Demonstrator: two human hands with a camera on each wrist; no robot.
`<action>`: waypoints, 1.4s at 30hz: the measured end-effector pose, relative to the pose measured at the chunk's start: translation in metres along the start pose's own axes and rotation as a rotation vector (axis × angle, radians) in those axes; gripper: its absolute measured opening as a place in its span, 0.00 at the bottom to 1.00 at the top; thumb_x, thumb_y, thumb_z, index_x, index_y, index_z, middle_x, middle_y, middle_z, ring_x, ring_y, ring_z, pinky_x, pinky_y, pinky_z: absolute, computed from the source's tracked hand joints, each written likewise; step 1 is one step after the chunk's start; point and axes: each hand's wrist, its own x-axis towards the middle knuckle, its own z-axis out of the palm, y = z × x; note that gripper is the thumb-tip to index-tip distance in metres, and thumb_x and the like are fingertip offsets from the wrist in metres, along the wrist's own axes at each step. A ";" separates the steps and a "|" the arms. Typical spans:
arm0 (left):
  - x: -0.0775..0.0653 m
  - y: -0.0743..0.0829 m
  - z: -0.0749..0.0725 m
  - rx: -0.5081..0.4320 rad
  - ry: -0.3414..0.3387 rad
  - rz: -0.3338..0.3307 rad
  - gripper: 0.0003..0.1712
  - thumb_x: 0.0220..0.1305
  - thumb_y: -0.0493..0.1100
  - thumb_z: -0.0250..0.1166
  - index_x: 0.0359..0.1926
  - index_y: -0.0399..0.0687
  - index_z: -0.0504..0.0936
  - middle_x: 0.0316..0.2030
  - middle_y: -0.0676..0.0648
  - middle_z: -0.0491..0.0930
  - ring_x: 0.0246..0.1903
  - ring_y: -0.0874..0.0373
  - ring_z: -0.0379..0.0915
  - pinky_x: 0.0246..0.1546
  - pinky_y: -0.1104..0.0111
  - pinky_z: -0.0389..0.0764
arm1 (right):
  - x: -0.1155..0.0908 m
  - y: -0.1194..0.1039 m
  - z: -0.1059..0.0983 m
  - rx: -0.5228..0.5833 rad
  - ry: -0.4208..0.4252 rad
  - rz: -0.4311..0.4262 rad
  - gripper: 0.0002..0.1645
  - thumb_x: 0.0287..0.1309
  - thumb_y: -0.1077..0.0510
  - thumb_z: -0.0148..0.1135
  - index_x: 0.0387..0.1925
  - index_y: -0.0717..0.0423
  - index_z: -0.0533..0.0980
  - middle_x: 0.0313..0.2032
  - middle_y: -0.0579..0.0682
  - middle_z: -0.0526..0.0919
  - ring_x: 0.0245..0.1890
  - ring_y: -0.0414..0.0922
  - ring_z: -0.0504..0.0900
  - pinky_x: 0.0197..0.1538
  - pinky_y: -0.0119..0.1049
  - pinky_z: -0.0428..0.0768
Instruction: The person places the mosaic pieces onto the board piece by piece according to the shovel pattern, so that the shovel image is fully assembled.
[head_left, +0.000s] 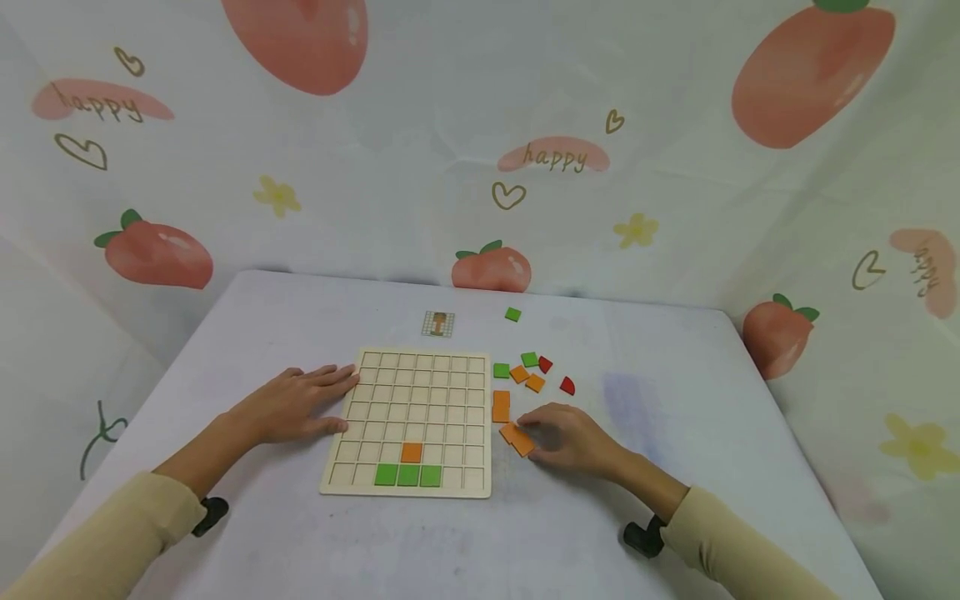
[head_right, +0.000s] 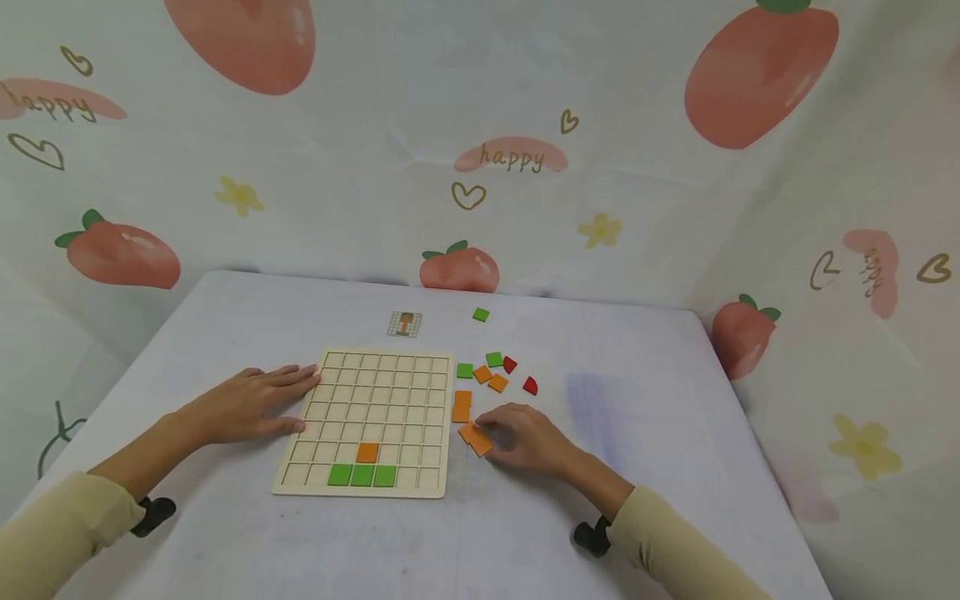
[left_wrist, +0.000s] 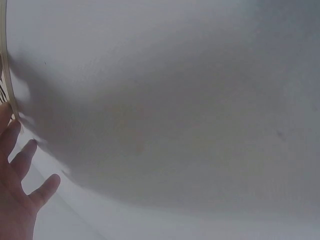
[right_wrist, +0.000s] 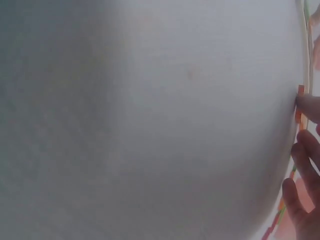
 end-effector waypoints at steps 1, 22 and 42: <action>0.000 -0.001 0.000 0.000 0.001 0.001 0.44 0.65 0.68 0.59 0.72 0.44 0.68 0.70 0.43 0.68 0.66 0.41 0.67 0.54 0.44 0.72 | -0.001 0.000 0.000 0.005 0.003 -0.002 0.25 0.49 0.59 0.77 0.52 0.54 0.82 0.49 0.42 0.85 0.52 0.43 0.81 0.57 0.45 0.78; 0.003 -0.004 0.000 0.010 -0.012 0.005 0.45 0.64 0.69 0.59 0.71 0.44 0.69 0.69 0.43 0.68 0.67 0.40 0.66 0.55 0.42 0.71 | 0.000 0.000 -0.001 0.005 -0.017 -0.028 0.21 0.53 0.60 0.75 0.50 0.53 0.83 0.48 0.42 0.85 0.50 0.41 0.81 0.55 0.42 0.79; 0.004 -0.001 -0.006 0.036 -0.002 0.025 0.44 0.63 0.70 0.60 0.70 0.46 0.71 0.68 0.43 0.71 0.66 0.41 0.67 0.55 0.42 0.71 | 0.034 -0.021 0.006 -0.023 0.066 -0.120 0.20 0.53 0.56 0.76 0.48 0.56 0.83 0.42 0.43 0.86 0.40 0.38 0.81 0.48 0.33 0.80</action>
